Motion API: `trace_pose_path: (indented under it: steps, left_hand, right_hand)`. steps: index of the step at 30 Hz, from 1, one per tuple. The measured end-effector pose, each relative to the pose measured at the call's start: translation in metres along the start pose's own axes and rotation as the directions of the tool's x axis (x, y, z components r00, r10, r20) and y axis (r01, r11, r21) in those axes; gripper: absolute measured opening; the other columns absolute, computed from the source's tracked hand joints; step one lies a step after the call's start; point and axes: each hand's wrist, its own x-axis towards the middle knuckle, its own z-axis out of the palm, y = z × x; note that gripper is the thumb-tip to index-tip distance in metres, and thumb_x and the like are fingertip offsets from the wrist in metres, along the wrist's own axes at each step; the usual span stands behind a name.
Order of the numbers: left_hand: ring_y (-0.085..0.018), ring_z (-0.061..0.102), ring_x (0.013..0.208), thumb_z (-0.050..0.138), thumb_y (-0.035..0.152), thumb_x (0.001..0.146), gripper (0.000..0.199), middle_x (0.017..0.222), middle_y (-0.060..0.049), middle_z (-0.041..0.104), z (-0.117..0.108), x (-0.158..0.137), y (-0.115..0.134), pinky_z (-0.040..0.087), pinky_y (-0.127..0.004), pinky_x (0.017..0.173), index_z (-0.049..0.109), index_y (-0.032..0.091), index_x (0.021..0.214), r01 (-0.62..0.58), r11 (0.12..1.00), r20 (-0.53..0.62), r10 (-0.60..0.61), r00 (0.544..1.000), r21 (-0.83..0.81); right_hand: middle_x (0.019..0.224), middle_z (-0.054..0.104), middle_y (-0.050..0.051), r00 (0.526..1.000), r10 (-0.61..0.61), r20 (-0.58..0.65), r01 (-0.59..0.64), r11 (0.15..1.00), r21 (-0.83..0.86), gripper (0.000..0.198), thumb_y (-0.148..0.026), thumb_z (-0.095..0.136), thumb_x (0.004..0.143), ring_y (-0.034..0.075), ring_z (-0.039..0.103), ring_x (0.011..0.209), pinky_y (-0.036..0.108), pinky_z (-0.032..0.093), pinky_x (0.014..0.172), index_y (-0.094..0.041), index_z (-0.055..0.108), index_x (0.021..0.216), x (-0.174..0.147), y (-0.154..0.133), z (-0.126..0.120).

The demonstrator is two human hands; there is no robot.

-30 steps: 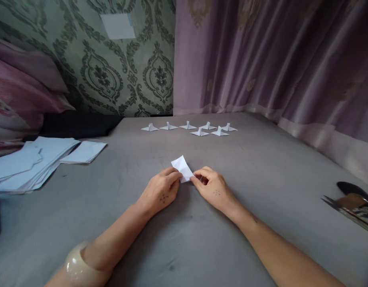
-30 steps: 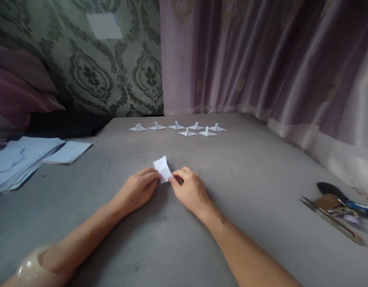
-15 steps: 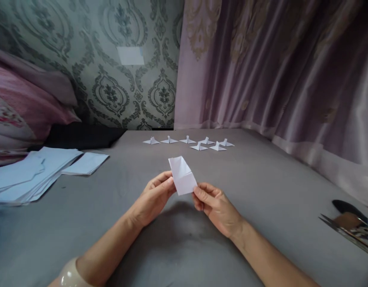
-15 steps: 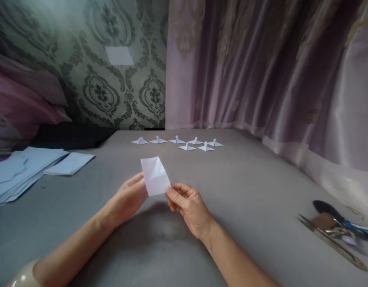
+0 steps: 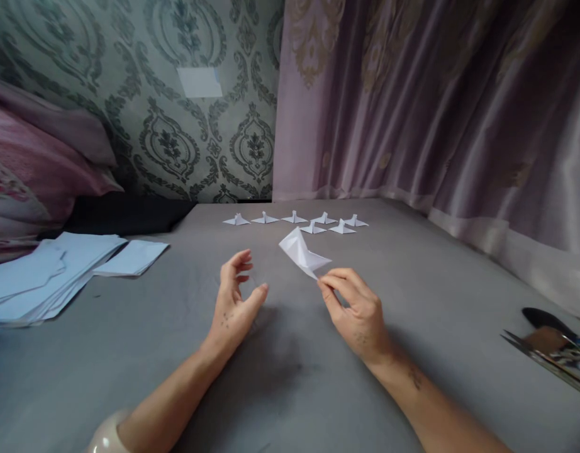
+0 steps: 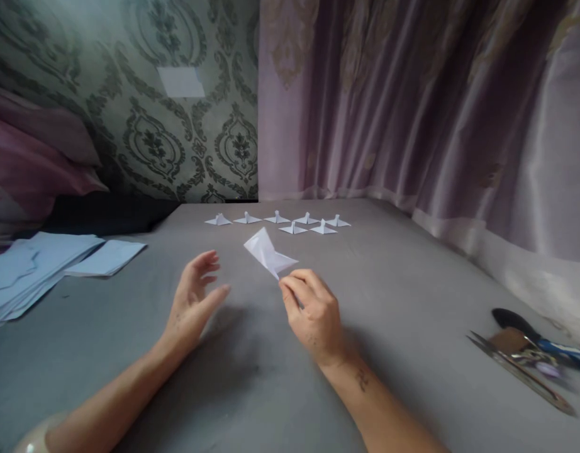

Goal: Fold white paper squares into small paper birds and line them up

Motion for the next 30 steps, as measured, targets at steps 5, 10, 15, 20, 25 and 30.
trace_pose_path:
  steps: [5, 10, 15, 20, 25, 30]
  left_hand:
    - [-0.030, 0.040, 0.119, 0.058, 0.019, 0.076, 0.054, 0.126, -0.014, 0.045, -0.002, -0.009, 0.010, 0.032, -0.049, 0.098, 0.040, 0.021, 0.127, -0.486, 0.748, 0.285, 0.396, 0.873, 0.452]
    - [-0.026, 0.048, 0.101, 0.055, 0.018, 0.083, 0.018, 0.106, -0.007, 0.061, -0.001, -0.009, 0.002, 0.030, -0.046, 0.092, 0.057, 0.023, 0.100, -0.663, 0.572, 0.604, 0.331, 0.725, 0.483]
    - [-0.023, 0.050, 0.102, 0.043, 0.014, 0.091, 0.022, 0.107, -0.007, 0.065, -0.003, -0.005, -0.002, 0.027, -0.043, 0.090, 0.059, 0.023, 0.103, -0.713, 0.540, 0.670, 0.325, 0.667, 0.447]
    - [-0.020, 0.054, 0.097, 0.037, 0.016, 0.096, 0.025, 0.099, -0.005, 0.068, -0.001, -0.006, -0.002, 0.026, -0.041, 0.089, 0.062, 0.022, 0.098, -0.729, 0.553, 0.720, 0.298, 0.626, 0.405]
    - [-0.020, 0.055, 0.094, 0.040, 0.025, 0.096, 0.024, 0.094, -0.005, 0.068, 0.002, -0.007, 0.003, 0.027, -0.041, 0.089, 0.064, 0.021, 0.094, -0.700, 0.581, 0.726, 0.252, 0.640, 0.415]
    - [-0.020, 0.056, 0.088, 0.042, 0.026, 0.095, 0.025, 0.088, -0.005, 0.067, 0.005, -0.008, 0.002, 0.029, -0.041, 0.087, 0.065, 0.021, 0.087, -0.648, 0.616, 0.669, 0.251, 0.699, 0.447]
  right_hand:
    - [0.091, 0.066, 0.007, 0.914, -0.264, 0.308, 0.358, 0.883, -0.305, 0.027, -0.011, 0.044, 0.092, 0.017, 0.056, 0.080, 0.031, 0.041, 0.076, -0.021, 0.068, 0.100, -0.003, 0.012, 0.000]
    - [0.090, 0.065, 0.006, 0.855, -0.257, 0.451, 0.426, 0.843, -0.327, 0.030, -0.008, 0.042, 0.091, 0.016, 0.054, 0.078, 0.030, 0.039, 0.073, -0.020, 0.069, 0.095, -0.001, 0.020, -0.001]
    - [0.096, 0.063, 0.006, 0.795, -0.190, 0.576, 0.424, 0.853, -0.304, 0.028, -0.006, 0.044, 0.089, 0.017, 0.053, 0.082, 0.030, 0.039, 0.074, -0.020, 0.066, 0.096, -0.003, 0.021, -0.002]
    - [0.097, 0.060, 0.005, 0.826, -0.115, 0.553, 0.344, 0.879, -0.331, 0.026, -0.006, 0.043, 0.089, 0.016, 0.052, 0.080, 0.029, 0.039, 0.072, -0.019, 0.063, 0.099, -0.005, 0.015, -0.001]
    - [0.087, 0.057, 0.004, 0.808, -0.094, 0.582, 0.349, 0.872, -0.344, 0.026, -0.009, 0.042, 0.090, 0.014, 0.050, 0.071, 0.029, 0.038, 0.068, -0.019, 0.064, 0.081, -0.006, 0.012, -0.002]
    - [0.087, 0.059, 0.004, 0.820, -0.002, 0.572, 0.241, 0.908, -0.342, 0.019, -0.017, 0.048, 0.091, 0.015, 0.055, 0.076, 0.029, 0.039, 0.067, -0.019, 0.066, 0.085, -0.008, 0.009, -0.002]
